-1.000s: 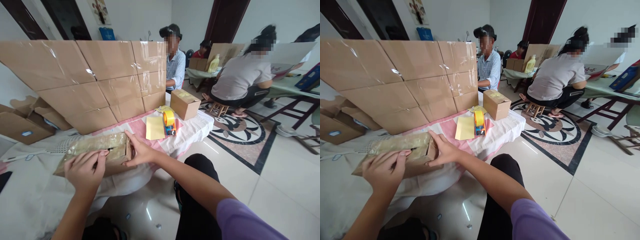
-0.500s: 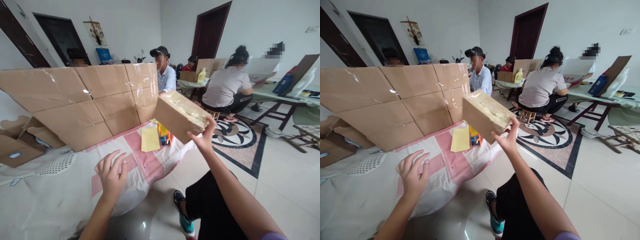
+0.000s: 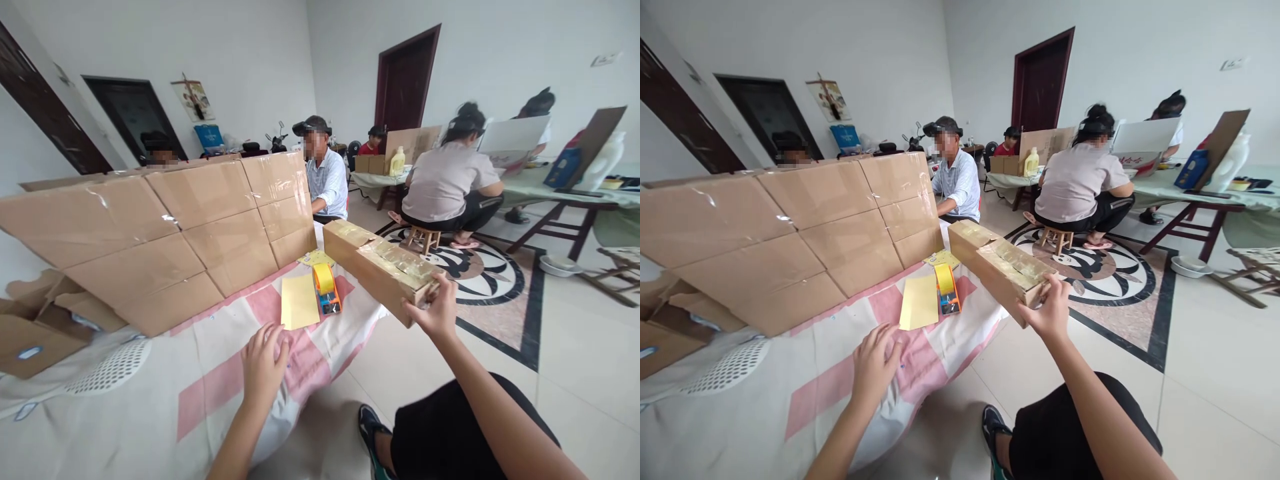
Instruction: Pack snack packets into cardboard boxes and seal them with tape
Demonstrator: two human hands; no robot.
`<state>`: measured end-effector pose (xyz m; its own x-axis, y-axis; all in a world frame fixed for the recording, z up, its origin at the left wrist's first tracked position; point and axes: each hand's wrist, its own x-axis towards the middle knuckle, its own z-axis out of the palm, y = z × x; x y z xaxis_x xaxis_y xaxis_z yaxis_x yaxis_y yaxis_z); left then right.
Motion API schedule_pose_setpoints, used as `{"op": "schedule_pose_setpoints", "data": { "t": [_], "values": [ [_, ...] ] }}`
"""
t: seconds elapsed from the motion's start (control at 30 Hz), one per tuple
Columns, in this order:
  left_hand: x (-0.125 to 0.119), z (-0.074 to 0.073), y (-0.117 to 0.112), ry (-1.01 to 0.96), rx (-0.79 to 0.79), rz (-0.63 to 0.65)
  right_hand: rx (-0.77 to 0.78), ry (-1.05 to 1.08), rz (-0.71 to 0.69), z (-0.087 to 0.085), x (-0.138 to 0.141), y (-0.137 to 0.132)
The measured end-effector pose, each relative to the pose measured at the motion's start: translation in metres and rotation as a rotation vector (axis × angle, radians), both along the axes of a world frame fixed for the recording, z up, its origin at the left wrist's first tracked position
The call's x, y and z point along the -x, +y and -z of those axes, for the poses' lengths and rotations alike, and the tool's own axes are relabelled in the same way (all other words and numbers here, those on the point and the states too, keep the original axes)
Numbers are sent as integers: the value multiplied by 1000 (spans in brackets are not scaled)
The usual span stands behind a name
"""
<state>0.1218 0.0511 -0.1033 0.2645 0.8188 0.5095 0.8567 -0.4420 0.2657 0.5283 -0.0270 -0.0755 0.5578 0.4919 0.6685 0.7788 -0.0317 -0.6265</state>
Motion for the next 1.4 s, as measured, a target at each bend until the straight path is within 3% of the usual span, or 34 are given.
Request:
{"op": "schedule_pose_setpoints", "data": {
  "t": [0.13,0.23,0.4,0.53,0.67,0.77,0.83,0.9,1.0,1.07,1.13,1.27,1.4],
  "values": [
    [1,17,20,75,228,-10,129,32,-7,7,11,41],
    [-2,19,33,104,316,37,175,67,-16,8,23,76],
    [-17,9,44,51,370,60,227,110,-127,0,34,143],
    [-10,2,46,-104,247,55,215,90,-149,-17,46,175],
    [33,-12,37,-292,-111,25,-45,-113,-127,-46,91,166],
    [68,-23,24,-291,-401,67,-184,-291,-298,-64,141,146],
    [77,-23,14,-181,-457,142,-205,-360,-413,-68,173,134],
    [75,-14,6,-21,-370,219,-203,-380,-481,-67,199,127],
    [60,10,-4,176,-83,303,-193,-354,-554,-62,228,127],
    [53,21,-8,215,86,337,-189,-320,-617,-61,246,131],
    [53,21,-14,173,172,351,-189,-282,-676,-62,267,135],
    [68,-5,-29,-139,238,359,-146,-251,-861,-61,325,130],
    [90,-27,-42,-796,449,243,-83,-282,-1110,-50,400,126]
  ]
}}
